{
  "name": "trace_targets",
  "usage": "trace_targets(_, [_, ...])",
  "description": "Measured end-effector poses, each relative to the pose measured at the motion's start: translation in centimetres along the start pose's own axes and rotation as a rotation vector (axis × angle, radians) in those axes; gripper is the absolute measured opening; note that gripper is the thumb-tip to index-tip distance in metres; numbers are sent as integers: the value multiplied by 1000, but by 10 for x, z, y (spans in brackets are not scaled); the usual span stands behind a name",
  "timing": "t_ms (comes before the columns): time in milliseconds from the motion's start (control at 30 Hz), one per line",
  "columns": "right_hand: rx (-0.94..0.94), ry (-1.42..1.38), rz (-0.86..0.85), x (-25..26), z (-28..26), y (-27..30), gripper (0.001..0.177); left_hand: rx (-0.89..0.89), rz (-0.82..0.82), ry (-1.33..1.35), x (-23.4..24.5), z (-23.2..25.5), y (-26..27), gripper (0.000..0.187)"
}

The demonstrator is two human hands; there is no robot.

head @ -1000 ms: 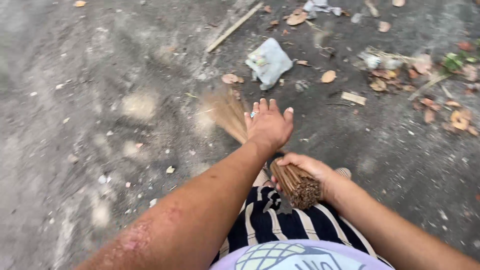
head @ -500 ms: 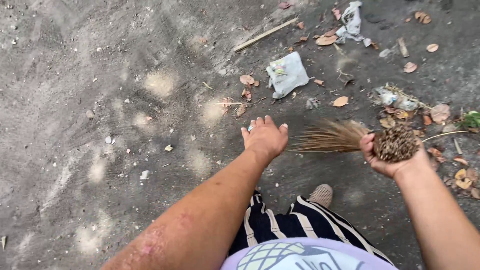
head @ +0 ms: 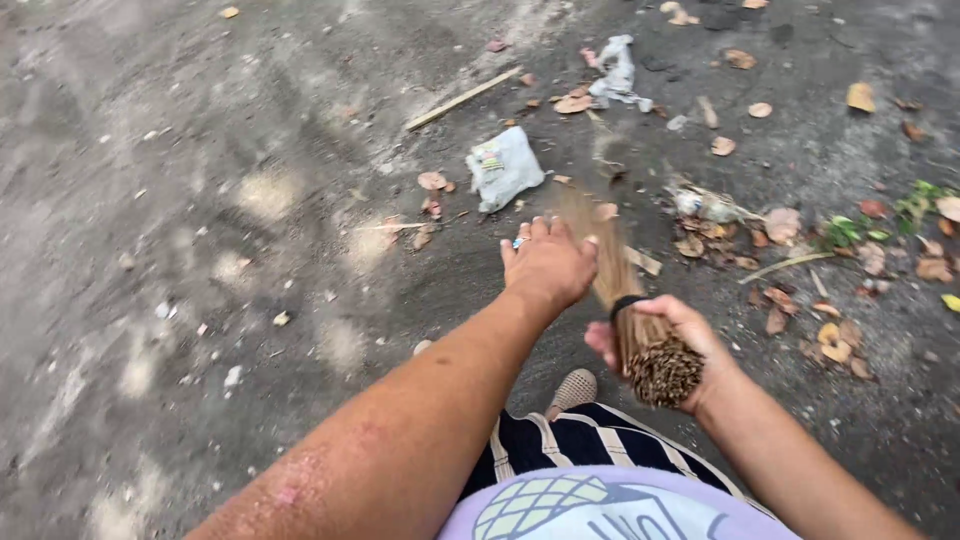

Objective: Sweeping dry leaves and debris from a dirt ground using a stick broom.

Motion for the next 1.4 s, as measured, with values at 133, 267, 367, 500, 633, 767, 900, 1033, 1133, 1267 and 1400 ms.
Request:
trace_targets(133, [-106,-67,-157,62,17,-28,34,-54,-26,-76,-18,23,-2,71])
trace_targets(267, [-92,-423,-96,148,10,-50,30,-168,-56,-137,-34,59,0,72])
trace_targets(367, [116,-158,236,187,6,-36,28,-253,-87,-179,-51,84,-5,73])
trace_targets(500, [336,-22,556,217,13,-19,32,-336,-148,-237,-70,115,-6,72])
trace_targets(633, [274,-261,330,147,-11,13,33,-416,-192,-334,-87,147,-5,72])
trace_targets(767, [143,-323,115,89,-13,-2,35,-517,-238,-380,-95,179,-9,73])
trace_targets(900, [11,-518,-170,96,-12,-35,31,-573,-281,-467,-117,205,-34,73])
trace_targets(1033, [183,-646,127,178,-38,-31,24,-572,-313,-493,-96,242,-46,69])
trace_targets(1133, [370,-552,448,214,-47,-20,23,-662,-319,-541,-98,265,-57,71])
trace_targets(1267, [247,-245,704,212,-54,-14,27,-667,-299,-511,-99,290,-60,72])
trace_targets(1400, [353,-386,637,200,-74,-3,23,-699,-314,-527,-114,314,-55,73])
Point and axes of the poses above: each hand's wrist, its own y-axis away from the middle knuckle, its own x-axis out of the back of the hand, z = x × y, the point moved 5 cm from there along -y, towards the middle knuckle, and after that the axes turned 7 degrees about x, right-handed, at the moved point
